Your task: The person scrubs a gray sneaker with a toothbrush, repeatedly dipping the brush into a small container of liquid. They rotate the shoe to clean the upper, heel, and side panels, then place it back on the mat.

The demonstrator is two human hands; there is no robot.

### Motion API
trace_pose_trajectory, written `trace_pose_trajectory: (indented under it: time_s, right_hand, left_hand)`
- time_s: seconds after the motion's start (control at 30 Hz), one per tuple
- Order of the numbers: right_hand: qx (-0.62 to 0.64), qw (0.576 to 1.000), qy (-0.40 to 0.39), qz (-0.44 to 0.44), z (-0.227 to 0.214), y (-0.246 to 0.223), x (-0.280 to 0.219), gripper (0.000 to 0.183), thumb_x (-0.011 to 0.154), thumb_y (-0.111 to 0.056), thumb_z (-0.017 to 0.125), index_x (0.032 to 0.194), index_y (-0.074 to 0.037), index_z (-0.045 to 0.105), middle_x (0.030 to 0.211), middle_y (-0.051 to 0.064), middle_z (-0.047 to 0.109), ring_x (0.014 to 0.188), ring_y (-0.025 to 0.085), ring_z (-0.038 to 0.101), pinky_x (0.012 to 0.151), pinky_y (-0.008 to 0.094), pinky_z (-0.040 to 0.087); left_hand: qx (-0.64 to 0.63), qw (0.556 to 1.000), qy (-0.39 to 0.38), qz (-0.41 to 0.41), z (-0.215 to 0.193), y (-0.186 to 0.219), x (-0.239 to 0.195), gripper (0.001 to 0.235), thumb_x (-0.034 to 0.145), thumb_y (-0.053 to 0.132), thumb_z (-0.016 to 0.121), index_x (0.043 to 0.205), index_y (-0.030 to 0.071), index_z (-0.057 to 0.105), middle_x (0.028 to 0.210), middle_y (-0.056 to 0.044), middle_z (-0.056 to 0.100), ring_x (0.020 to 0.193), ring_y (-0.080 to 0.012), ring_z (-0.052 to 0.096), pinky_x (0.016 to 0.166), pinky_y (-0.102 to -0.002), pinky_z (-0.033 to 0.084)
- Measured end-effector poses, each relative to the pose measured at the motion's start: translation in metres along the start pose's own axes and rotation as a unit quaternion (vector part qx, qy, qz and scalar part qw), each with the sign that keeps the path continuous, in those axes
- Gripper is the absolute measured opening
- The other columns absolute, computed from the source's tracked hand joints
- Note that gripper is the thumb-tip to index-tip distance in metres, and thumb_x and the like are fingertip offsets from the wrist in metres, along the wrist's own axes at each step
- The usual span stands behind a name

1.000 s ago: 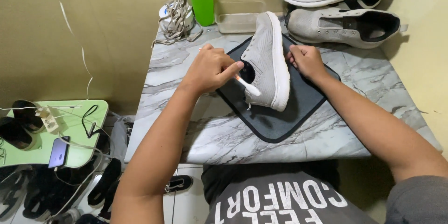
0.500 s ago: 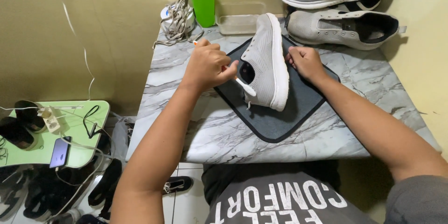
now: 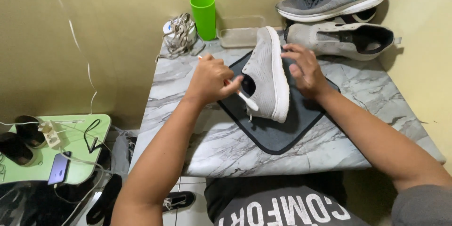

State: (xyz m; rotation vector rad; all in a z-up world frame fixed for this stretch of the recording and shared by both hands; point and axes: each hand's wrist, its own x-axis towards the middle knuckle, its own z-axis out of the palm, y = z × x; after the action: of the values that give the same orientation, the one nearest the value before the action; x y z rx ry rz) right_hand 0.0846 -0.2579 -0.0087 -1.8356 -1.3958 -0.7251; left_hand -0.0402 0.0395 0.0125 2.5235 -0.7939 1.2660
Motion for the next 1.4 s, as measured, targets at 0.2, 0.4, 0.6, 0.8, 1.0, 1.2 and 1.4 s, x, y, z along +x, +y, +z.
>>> trace_pose_trajectory:
  time_s: [0.2,0.4,0.6,0.8,1.0,1.2,1.4]
  right_hand:
    - [0.077,0.988,-0.133,0.006,-0.013,-0.006,0.005,0.089,0.094,-0.077,0.036,0.15,-0.008,0.044,0.157,0.022,0.042,0.149,0.04,0.034,0.114,0.061,0.021]
    - [0.054,0.981,-0.182,0.036,-0.022,-0.02,0.007,0.114,0.085,-0.083,0.046,0.162,-0.003,0.02,0.162,0.023,0.03,0.154,0.039,0.018,0.117,0.059,0.009]
    - [0.14,0.965,-0.198,0.099,-0.023,-0.023,0.008,0.115,0.088,-0.081,0.039,0.164,-0.003,0.002,0.166,0.023,0.02,0.156,0.038,0.009,0.117,0.055,-0.002]
    - [0.12,0.963,-0.214,0.113,-0.018,-0.028,0.006,0.123,0.082,-0.077,0.057,0.164,-0.004,0.001,0.166,0.022,0.019,0.155,0.036,0.01,0.117,0.051,0.001]
    - [0.117,0.96,-0.219,0.13,-0.015,-0.03,0.002,0.126,0.079,-0.077,0.06,0.165,-0.005,0.0,0.168,0.019,0.016,0.155,0.033,0.008,0.116,0.052,0.002]
    - [0.115,0.956,-0.231,0.142,-0.015,-0.03,0.003,0.127,0.079,-0.079,0.057,0.165,-0.007,-0.003,0.169,0.018,0.013,0.154,0.032,0.006,0.116,0.052,-0.002]
    - [0.101,0.956,-0.237,0.139,-0.016,-0.034,0.004,0.124,0.082,-0.079,0.053,0.165,-0.006,-0.001,0.169,0.019,0.012,0.153,0.035,0.006,0.116,0.052,-0.002]
  left_hand:
    - [-0.018,0.999,-0.031,-0.028,-0.002,-0.001,0.005,0.052,0.094,0.046,0.054,0.051,0.017,0.058,0.048,-0.003,0.057,0.054,-0.02,0.055,0.069,-0.034,0.041]
    - [-0.007,1.0,-0.007,0.003,0.003,0.001,0.003,0.051,0.094,0.048,0.058,0.053,0.017,0.053,0.048,-0.004,0.053,0.056,-0.0214,0.055,0.068,-0.035,0.04]
    - [-0.006,0.999,-0.009,-0.035,-0.005,-0.006,0.005,0.055,0.095,0.051,0.055,0.052,0.016,0.059,0.048,-0.003,0.058,0.053,-0.0185,0.054,0.07,-0.034,0.041]
    - [0.006,1.0,0.003,0.008,0.002,0.007,0.007,0.05,0.092,0.048,0.057,0.052,0.017,0.055,0.048,-0.004,0.055,0.055,-0.0195,0.054,0.07,-0.034,0.04]
    - [0.023,0.998,0.011,-0.056,-0.005,-0.015,0.001,0.053,0.095,0.048,0.056,0.052,0.017,0.059,0.048,-0.003,0.058,0.053,-0.0179,0.054,0.07,-0.033,0.039]
    - [0.0,0.999,-0.048,0.011,0.001,0.008,0.008,0.05,0.092,0.049,0.054,0.052,0.018,0.059,0.048,-0.002,0.058,0.053,-0.0178,0.056,0.071,-0.033,0.04]
    - [0.039,0.998,-0.011,-0.051,-0.004,-0.012,0.005,0.054,0.095,0.05,0.055,0.053,0.017,0.059,0.048,-0.003,0.058,0.049,-0.0184,0.055,0.069,-0.033,0.04]
